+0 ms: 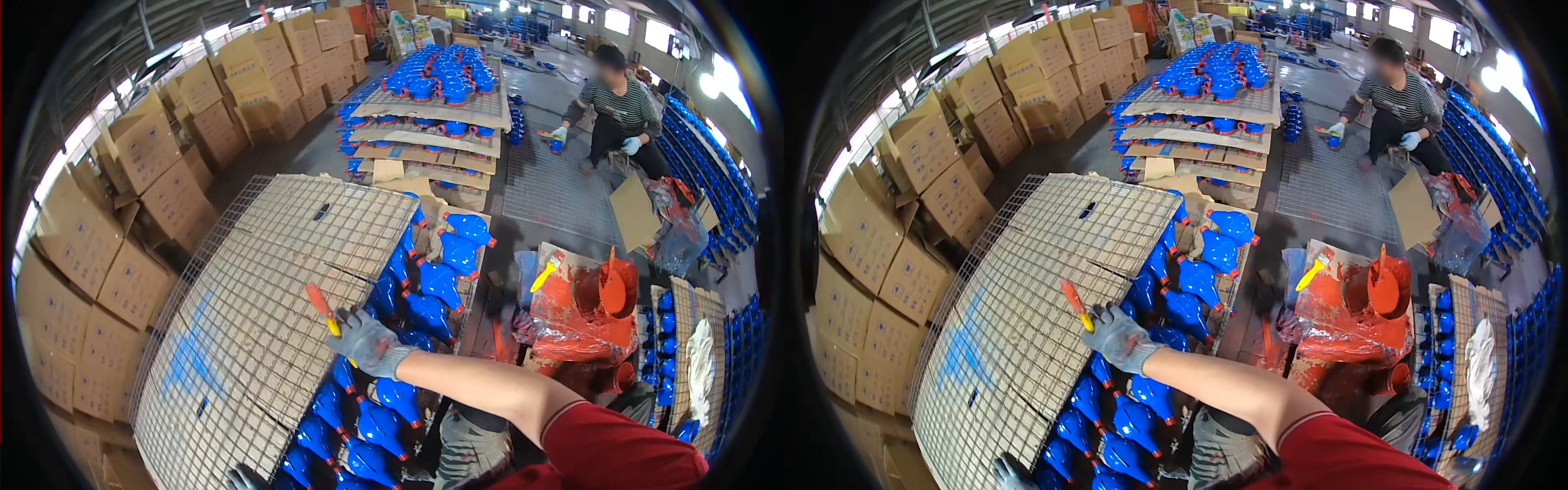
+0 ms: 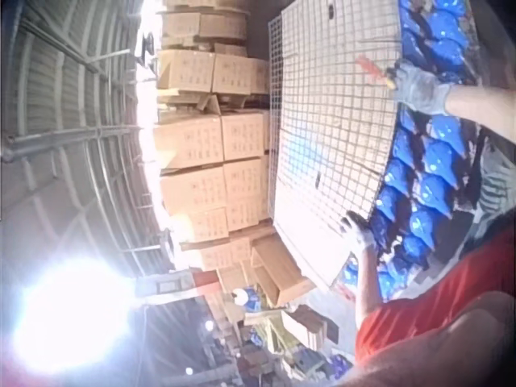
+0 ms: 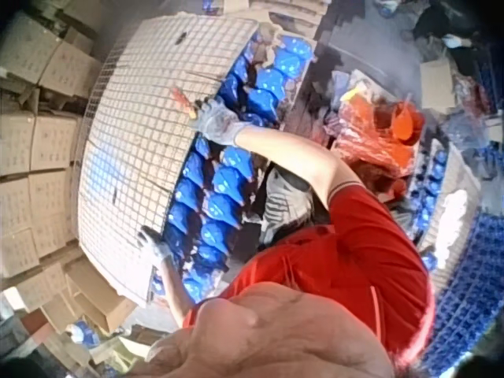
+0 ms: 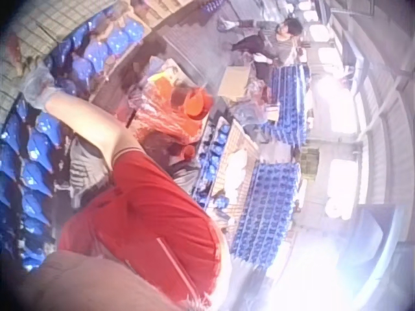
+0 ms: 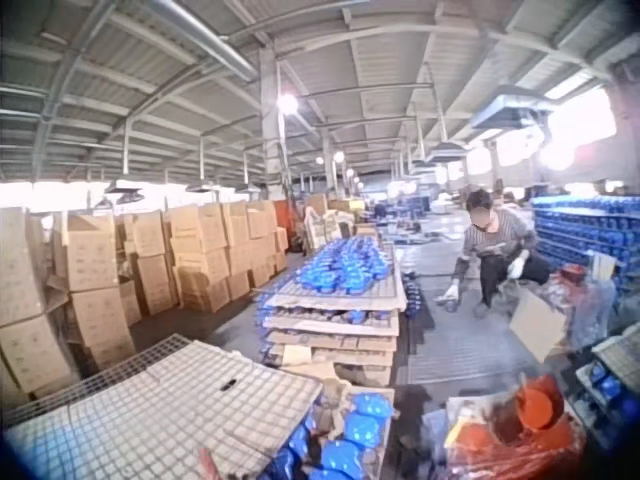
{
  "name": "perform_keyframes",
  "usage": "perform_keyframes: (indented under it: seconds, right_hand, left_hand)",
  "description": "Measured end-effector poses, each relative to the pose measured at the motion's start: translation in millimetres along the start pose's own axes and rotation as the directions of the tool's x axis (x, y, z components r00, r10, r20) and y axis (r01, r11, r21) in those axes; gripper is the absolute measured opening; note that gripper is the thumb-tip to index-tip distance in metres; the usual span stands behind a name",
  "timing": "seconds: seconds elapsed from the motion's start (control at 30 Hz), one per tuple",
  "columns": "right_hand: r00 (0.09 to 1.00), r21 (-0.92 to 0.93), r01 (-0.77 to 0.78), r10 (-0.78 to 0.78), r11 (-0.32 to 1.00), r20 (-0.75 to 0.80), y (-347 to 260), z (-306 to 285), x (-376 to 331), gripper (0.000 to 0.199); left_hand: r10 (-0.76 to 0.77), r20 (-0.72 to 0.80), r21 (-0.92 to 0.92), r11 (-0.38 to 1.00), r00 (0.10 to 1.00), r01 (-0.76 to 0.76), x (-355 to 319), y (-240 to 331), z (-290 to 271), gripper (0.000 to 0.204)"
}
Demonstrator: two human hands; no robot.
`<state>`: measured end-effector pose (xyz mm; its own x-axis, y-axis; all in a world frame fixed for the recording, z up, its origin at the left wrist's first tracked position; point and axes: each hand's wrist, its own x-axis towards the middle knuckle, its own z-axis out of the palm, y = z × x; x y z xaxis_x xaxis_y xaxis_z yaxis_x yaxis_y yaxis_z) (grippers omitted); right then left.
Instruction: The person paints the rims of blue metal components with red paint using a brush, fastens a belt around their waist, paints more components, and places a cardboard-covered wire mesh over a rack of finished parts.
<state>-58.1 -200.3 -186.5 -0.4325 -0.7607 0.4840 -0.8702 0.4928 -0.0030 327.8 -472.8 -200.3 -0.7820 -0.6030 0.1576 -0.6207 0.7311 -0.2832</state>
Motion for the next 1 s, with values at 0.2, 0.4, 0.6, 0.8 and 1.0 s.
perform_keyframes:
  seconds: [0.2, 0.4, 0.6, 0.8, 1.0]
  right_hand:
    - [0.977, 0.063, -0.041, 0.027, 0.997, 0.211, -8, 16, 12, 0.02]
    - [0.999, 0.076, 0.004, -0.007, 0.997, 0.038, 19, 21, 9, 0.014]
    - [0.989, -0.013, 0.07, -0.071, 0.997, -0.127, 74, 2, -18, 0.01]
    - [0.995, 0.017, 0.09, -0.091, 0.996, 0.051, 91, -25, -25, 0.011]
    - [0.962, 0.054, 0.067, -0.079, 0.996, 0.26, 79, -76, -33, 0.013]
  left_hand:
    - [0.15, 0.002, -0.05, 0.987, 0.989, -0.15, -8, -51, 11, 0.067]
    - [0.27, 0.02, -0.084, 0.96, 0.963, -0.268, -14, -90, 4, 0.048]
    - [0.293, -0.213, -0.226, 0.913, 0.932, -0.339, -53, 35, -111, 0.032]
    - [0.343, -0.265, -0.186, 0.899, 0.901, -0.396, -106, 96, -105, 0.033]
    - [0.361, -0.302, -0.146, 0.897, 0.883, -0.416, -134, 67, -69, 0.05]
